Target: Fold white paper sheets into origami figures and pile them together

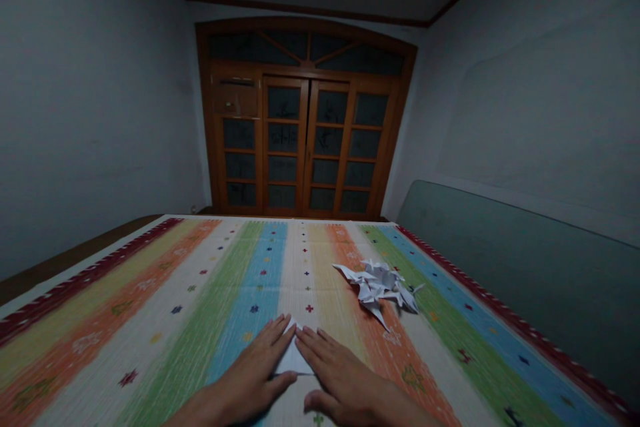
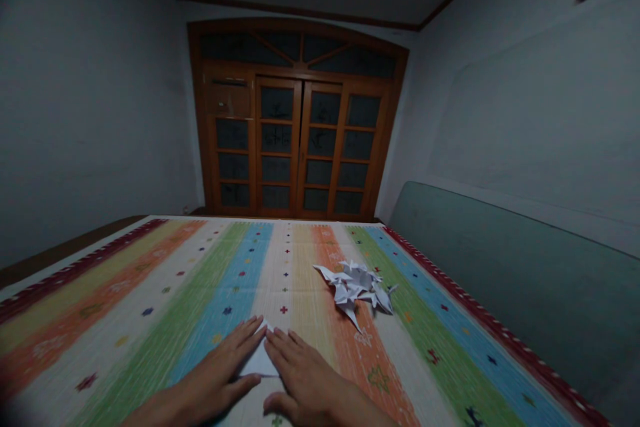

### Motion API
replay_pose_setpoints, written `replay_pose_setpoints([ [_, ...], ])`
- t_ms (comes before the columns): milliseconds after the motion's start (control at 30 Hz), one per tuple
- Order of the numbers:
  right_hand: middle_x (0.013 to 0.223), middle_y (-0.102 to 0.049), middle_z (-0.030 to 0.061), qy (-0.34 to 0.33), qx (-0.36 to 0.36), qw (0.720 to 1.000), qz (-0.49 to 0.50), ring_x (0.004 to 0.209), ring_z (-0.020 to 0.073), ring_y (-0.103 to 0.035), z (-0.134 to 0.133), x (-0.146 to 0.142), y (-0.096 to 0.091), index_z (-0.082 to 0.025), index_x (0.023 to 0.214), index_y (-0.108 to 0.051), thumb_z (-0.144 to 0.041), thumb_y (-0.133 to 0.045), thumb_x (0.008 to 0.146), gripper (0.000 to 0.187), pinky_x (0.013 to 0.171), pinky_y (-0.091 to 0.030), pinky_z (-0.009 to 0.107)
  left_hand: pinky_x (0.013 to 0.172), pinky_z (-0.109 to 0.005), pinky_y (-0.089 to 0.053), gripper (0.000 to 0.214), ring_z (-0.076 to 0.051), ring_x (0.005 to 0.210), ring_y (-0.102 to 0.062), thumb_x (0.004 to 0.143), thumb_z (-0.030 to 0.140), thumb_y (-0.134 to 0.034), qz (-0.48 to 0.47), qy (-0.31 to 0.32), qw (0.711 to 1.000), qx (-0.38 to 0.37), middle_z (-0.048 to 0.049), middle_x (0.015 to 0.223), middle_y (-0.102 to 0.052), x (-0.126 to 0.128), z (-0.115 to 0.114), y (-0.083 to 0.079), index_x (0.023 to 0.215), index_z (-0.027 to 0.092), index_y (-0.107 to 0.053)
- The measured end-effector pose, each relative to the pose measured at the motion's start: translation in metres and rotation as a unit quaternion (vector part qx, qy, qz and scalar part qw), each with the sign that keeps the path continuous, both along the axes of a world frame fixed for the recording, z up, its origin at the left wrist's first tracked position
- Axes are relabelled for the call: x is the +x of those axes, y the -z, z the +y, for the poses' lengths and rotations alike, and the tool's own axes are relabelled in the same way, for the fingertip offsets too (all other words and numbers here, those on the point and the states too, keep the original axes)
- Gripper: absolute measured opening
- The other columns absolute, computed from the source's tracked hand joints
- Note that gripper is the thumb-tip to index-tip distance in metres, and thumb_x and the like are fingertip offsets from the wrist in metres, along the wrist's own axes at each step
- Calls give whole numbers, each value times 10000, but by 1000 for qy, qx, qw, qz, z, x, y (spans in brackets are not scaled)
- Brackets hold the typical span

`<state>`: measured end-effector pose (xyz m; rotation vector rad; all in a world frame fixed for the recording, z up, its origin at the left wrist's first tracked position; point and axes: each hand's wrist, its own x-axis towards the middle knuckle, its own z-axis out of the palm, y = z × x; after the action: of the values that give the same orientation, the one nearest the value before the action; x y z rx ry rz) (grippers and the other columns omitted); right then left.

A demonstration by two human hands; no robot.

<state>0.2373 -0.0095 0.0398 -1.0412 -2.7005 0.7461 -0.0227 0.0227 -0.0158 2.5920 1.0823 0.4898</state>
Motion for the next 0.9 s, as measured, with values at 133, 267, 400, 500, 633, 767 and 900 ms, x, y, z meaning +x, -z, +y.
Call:
replay_pose_setpoints([
  [133, 1665, -158, 145, 5, 18, 999, 31, 1555, 306, -160, 2, 3, 10, -190, 1616, -207, -528, -548, 1008, 775, 1274, -176, 512, 1201, -592, -316, 754, -338, 1512, -310, 946, 343, -682, -4, -3, 1000, -22, -126, 1656, -294, 0, 2, -7, 1596, 310, -299],
  [267, 1670, -198, 140, 33, 24, 999, 9, 1549, 305, -205, 1, 4, 12, -178, 1613, -242, -422, -537, 1022, 704, 1263, -224, 505, 1168, -566, -388, 616, -334, 1446, -444, 943, 373, -689, -2, 1, 1000, -2, -116, 1579, -462, 1, 1, -21, 1515, 321, -465],
  [400, 1644, -324, 141, 45, 54, 997, 10, 1517, 293, -320, -3, 1, 4, -183, 1576, -365, -307, -536, 1010, 603, 1243, -301, 466, 1121, -507, -467, 410, -302, 1351, -570, 964, 334, -668, 6, 19, 999, 31, -87, 1452, -621, 3, -2, -37, 1371, 308, -621],
  [500, 1604, -417, 145, 48, 76, 996, 26, 1480, 283, -399, -5, -1, 1, -185, 1531, -449, -260, -510, 1014, 526, 1222, -351, 444, 1063, -452, -525, 271, -275, 1245, -657, 1000, 288, -609, 8, 43, 996, 77, -59, 1334, -713, 6, -2, -44, 1261, 297, -682],
  [633, 1539, -518, 137, 59, 109, 991, 59, 1418, 275, -494, -4, 0, 10, -210, 1470, -530, -208, -514, 998, 473, 1182, -419, 434, 913, -360, -592, 211, -246, 1050, -735, 1027, 263, -547, 27, 59, 986, 155, -72, 1165, -767, 11, -4, -42, 1191, 260, -680],
  [767, 1428, -623, 146, 72, 155, 980, 105, 1306, 273, -603, 0, -1, 26, -211, 1373, -620, -114, -535, 934, 458, 1113, -496, 421, 847, -317, -585, 205, -234, 981, -729, 1006, 216, -535, 33, 51, 979, 194, -87, 1092, -751, 17, -13, -41, 1178, 238, -645],
  [900, 1267, -720, 143, 83, 192, 965, 158, 1154, 261, -695, 6, -5, 36, -195, 1266, -681, -68, -530, 891, 424, 1015, -569, 401, 830, -357, -586, 278, -281, 1017, -710, 921, 144, -577, 79, 9, 982, 173, -118, 1156, -728, 26, -22, -46, 1187, 209, -623],
])
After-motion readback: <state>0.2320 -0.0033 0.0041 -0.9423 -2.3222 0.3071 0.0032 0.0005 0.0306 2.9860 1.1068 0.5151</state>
